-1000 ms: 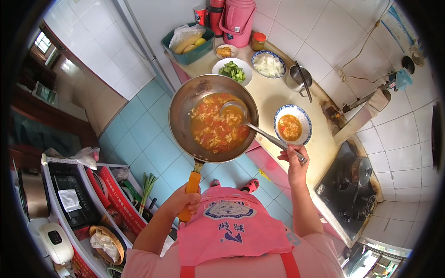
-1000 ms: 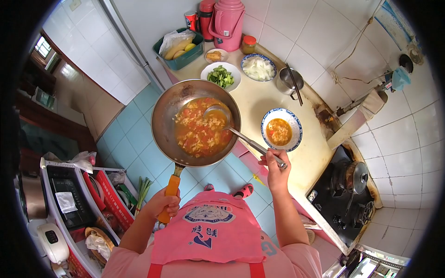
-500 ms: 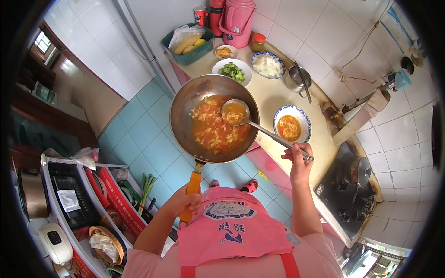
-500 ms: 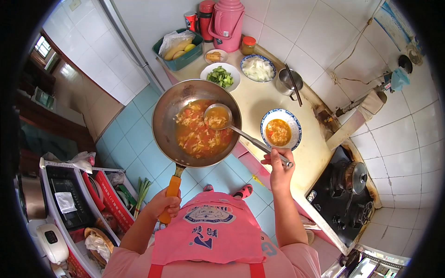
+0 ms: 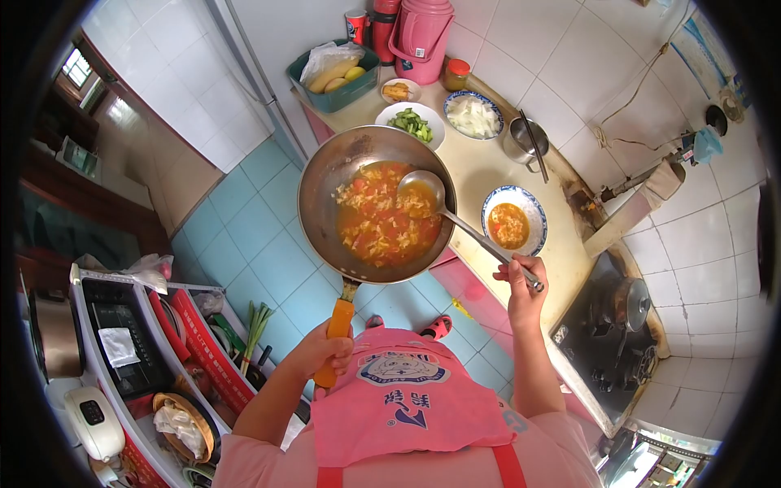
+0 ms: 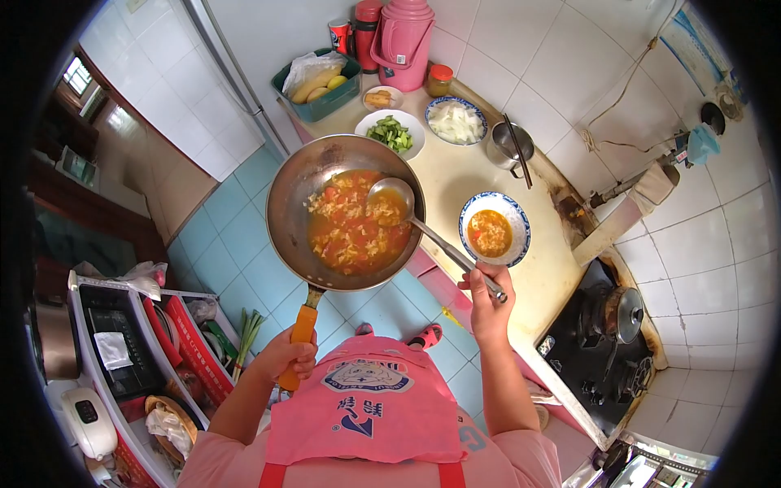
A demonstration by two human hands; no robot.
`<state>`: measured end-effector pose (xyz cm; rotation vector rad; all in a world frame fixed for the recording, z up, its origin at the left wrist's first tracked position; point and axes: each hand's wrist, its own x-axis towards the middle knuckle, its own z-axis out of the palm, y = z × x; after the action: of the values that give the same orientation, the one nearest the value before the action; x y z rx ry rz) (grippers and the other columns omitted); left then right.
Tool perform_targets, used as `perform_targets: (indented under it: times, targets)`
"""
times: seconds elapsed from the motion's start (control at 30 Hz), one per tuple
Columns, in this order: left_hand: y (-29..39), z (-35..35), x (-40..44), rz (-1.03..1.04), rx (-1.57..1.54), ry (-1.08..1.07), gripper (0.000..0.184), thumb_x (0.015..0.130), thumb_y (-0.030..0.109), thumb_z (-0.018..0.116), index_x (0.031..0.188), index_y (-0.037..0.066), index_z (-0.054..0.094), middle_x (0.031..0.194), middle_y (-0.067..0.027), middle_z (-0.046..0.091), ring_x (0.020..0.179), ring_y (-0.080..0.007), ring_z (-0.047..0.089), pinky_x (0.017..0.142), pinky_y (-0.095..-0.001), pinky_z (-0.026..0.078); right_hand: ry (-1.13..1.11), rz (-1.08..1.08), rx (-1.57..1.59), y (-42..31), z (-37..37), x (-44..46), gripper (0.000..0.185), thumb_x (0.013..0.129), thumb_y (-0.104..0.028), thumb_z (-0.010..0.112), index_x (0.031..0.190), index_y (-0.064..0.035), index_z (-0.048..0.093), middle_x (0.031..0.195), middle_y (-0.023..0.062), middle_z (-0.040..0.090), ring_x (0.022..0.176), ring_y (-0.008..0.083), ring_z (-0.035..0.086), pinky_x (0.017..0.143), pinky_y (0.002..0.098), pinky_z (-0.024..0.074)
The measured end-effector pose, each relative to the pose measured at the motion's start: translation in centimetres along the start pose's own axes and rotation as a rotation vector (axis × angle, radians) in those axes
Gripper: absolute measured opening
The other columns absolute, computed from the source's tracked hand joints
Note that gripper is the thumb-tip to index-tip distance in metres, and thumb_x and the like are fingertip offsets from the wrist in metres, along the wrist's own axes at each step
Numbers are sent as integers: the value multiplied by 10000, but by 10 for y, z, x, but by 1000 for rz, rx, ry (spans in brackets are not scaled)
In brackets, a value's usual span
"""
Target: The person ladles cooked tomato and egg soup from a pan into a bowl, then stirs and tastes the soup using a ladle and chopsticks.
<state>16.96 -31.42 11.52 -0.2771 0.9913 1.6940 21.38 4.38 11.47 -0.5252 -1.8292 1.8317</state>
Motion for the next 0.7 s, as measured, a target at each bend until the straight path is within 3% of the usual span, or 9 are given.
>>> perform_targets:
  times: [0.27,0.43,0.7]
  targets:
    - [-2,-2,0,-2,-4,8,197,843,96,556,971,88,406,680,-9,419,505,-92,408,483,-281,398,33,-13,-34,-2,0,0,255,916,-187,607,1009,38,531,828,113,598,742,184,628,660,319,558]
    - [-3,-3,-1,-7,7,8,207,843,100,559,978,90,403,684,-9,416,509,-90,407,485,-281,399,126,155,118,0,-2,4,319,902,-283,624,974,13,528,760,106,598,678,171,618,607,322,567]
    - [-1,-2,-1,-14,10,11,215,845,94,555,992,92,398,692,-11,416,516,-90,405,489,-276,391,75,84,29,3,6,-1,265,903,-226,625,958,17,534,784,101,594,686,178,615,598,312,552]
